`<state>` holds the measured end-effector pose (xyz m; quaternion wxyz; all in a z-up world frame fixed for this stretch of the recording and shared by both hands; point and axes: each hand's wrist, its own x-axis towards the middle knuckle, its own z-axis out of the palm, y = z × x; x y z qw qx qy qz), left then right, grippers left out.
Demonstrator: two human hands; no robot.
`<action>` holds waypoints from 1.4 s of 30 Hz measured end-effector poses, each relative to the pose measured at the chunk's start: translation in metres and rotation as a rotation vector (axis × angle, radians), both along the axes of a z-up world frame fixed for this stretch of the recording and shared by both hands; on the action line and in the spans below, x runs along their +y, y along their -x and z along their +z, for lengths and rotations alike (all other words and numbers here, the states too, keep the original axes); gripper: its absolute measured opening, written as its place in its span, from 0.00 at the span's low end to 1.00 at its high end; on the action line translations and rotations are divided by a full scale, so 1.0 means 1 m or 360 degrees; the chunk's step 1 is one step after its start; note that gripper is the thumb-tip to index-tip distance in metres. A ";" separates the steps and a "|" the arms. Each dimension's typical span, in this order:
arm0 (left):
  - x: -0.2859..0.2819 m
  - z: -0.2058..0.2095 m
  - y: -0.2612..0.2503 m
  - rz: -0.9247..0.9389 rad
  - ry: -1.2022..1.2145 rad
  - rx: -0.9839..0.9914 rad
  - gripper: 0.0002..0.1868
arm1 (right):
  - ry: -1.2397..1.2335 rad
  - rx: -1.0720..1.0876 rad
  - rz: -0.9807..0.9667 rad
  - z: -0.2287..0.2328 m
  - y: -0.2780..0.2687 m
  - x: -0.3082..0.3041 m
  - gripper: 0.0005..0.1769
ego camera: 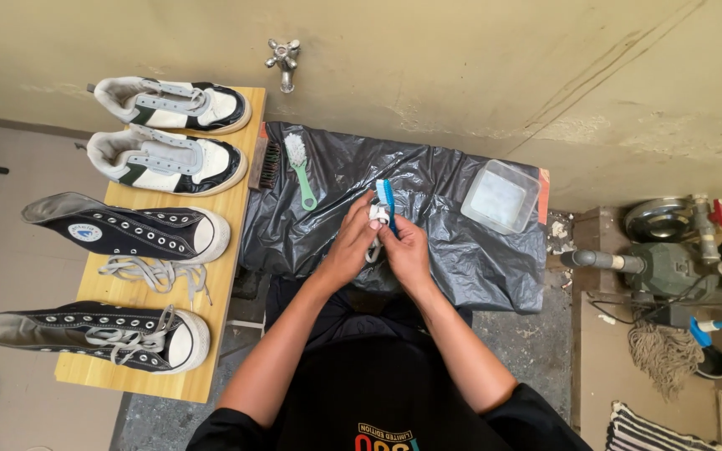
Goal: The person scrubs the interior of a white and black sneaker with a blue toothbrush, then removes the laces and scrubs them on a black plastic sheet. The cleaned shoe is placed on a wooden bench next to other shoes.
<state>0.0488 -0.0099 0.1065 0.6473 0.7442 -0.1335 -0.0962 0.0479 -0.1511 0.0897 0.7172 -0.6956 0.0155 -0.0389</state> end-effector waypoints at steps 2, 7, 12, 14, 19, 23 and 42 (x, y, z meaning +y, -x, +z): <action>0.014 0.006 0.002 0.0153 0.0324 -0.0051 0.17 | -0.0053 0.0085 0.0014 0.016 0.001 -0.002 0.07; 0.028 -0.043 0.014 0.0524 0.0831 0.0248 0.18 | -0.0341 0.0350 0.0181 0.039 0.013 0.020 0.08; 0.036 -0.024 0.016 0.0436 0.1106 0.0362 0.26 | -0.0558 0.0549 0.0403 0.046 -0.002 0.049 0.04; 0.050 0.001 0.008 0.0502 0.0996 0.0435 0.16 | -0.0600 0.0540 0.0662 0.053 -0.017 0.062 0.10; 0.076 0.010 -0.010 0.0794 0.0843 0.0441 0.19 | -0.0508 0.0588 0.0842 0.047 -0.041 0.092 0.11; 0.100 -0.009 -0.020 0.1342 0.0832 0.0460 0.23 | -0.0584 0.0574 0.0976 0.041 -0.047 0.127 0.13; 0.392 0.001 -0.170 0.1412 -0.1430 0.0419 0.19 | 0.1201 -0.0173 0.1049 0.007 -0.200 0.354 0.16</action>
